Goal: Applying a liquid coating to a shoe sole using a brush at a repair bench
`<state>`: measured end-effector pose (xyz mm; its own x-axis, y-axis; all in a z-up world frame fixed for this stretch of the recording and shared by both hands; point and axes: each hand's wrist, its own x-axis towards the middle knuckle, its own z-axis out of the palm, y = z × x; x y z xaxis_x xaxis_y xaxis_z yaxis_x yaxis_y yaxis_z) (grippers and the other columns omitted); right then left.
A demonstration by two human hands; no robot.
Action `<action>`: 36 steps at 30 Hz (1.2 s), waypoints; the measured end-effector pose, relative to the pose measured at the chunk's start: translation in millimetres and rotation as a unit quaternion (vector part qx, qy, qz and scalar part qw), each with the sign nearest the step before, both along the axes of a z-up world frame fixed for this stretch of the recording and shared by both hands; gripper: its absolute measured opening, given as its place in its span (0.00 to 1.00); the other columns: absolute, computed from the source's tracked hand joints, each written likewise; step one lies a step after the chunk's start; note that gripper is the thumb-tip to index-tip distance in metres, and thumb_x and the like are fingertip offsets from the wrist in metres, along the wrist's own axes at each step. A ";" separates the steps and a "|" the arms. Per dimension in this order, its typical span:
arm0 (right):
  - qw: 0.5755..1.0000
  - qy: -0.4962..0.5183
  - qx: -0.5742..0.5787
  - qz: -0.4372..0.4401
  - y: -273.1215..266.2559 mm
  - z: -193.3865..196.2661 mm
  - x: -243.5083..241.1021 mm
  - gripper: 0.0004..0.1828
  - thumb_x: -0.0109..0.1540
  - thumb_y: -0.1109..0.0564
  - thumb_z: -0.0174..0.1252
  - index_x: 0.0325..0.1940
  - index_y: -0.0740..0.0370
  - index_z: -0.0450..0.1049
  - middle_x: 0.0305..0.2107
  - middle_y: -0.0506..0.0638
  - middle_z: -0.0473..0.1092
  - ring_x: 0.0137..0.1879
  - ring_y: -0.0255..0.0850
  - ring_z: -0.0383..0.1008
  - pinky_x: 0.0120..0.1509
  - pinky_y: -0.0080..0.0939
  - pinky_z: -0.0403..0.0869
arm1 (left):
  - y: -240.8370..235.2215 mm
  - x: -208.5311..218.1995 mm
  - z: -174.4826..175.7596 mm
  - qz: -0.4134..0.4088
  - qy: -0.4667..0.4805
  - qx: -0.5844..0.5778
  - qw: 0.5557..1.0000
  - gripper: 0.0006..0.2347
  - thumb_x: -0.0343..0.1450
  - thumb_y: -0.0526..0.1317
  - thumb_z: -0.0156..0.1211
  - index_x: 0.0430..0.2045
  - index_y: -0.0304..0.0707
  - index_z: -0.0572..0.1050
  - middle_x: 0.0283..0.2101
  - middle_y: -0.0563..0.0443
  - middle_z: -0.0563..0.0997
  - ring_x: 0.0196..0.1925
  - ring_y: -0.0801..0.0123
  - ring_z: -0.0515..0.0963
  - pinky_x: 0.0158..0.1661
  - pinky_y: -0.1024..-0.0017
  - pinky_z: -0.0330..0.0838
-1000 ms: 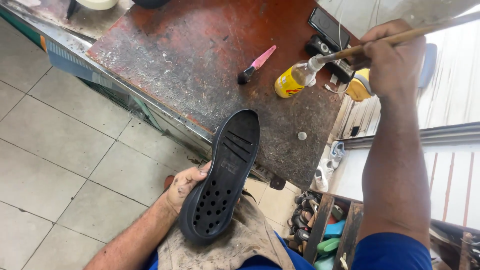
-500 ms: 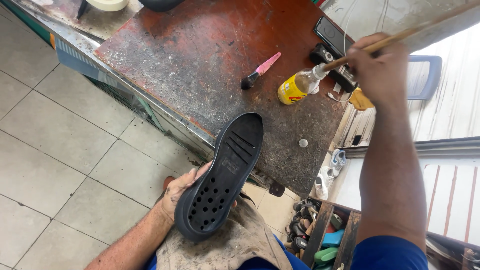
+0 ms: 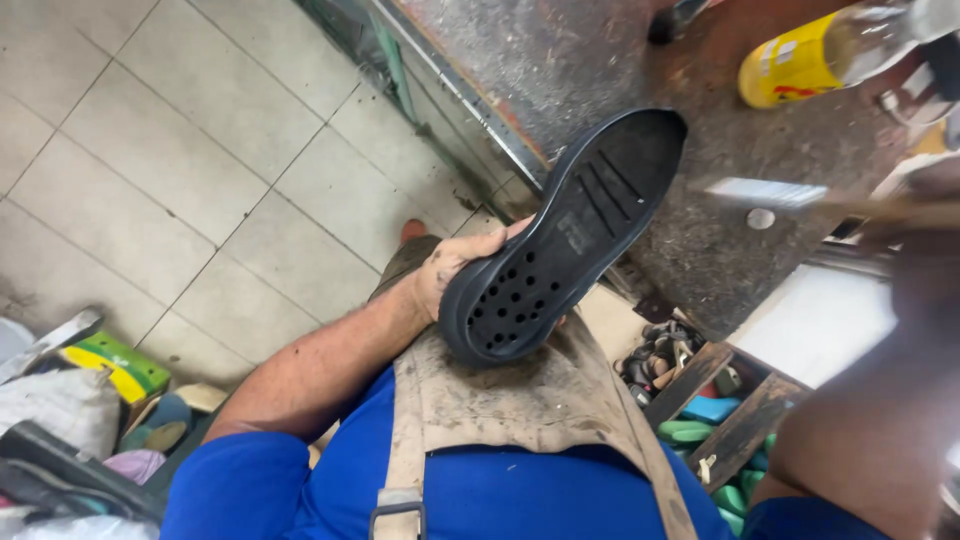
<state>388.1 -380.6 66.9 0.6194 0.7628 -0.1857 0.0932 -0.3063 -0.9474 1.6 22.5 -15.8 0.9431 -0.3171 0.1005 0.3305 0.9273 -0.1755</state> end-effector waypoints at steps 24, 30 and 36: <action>0.944 -0.225 0.242 0.020 203.1 12.5 -152.7 0.09 0.69 0.72 0.61 0.46 0.63 0.70 0.33 0.52 0.72 0.34 0.36 0.79 0.34 0.29 0.82 | -4.1 -1.7 -14.6 0.029 0.052 0.039 0.997 0.30 0.77 0.40 0.55 0.76 0.40 0.53 0.68 0.37 0.70 0.67 0.46 0.72 0.68 0.45 0.64; 0.965 -0.165 0.205 0.003 197.9 15.6 -160.3 0.06 0.71 0.69 0.58 0.45 0.65 0.68 0.31 0.53 0.72 0.32 0.37 0.79 0.31 0.28 0.82 | -2.3 -0.7 -4.9 0.014 0.064 0.038 0.997 0.32 0.75 0.41 0.57 0.76 0.43 0.53 0.68 0.33 0.68 0.64 0.38 0.72 0.64 0.38 0.65; 0.944 -0.167 0.283 0.025 216.5 5.2 -206.6 0.13 0.56 0.66 0.72 0.30 0.60 0.71 0.31 0.59 0.77 0.36 0.44 0.80 0.38 0.37 0.78 | -18.2 -3.7 -39.2 0.064 0.095 -0.027 0.993 0.23 0.81 0.38 0.38 0.75 0.48 0.52 0.71 0.26 0.62 0.68 0.39 0.68 0.61 0.40 0.64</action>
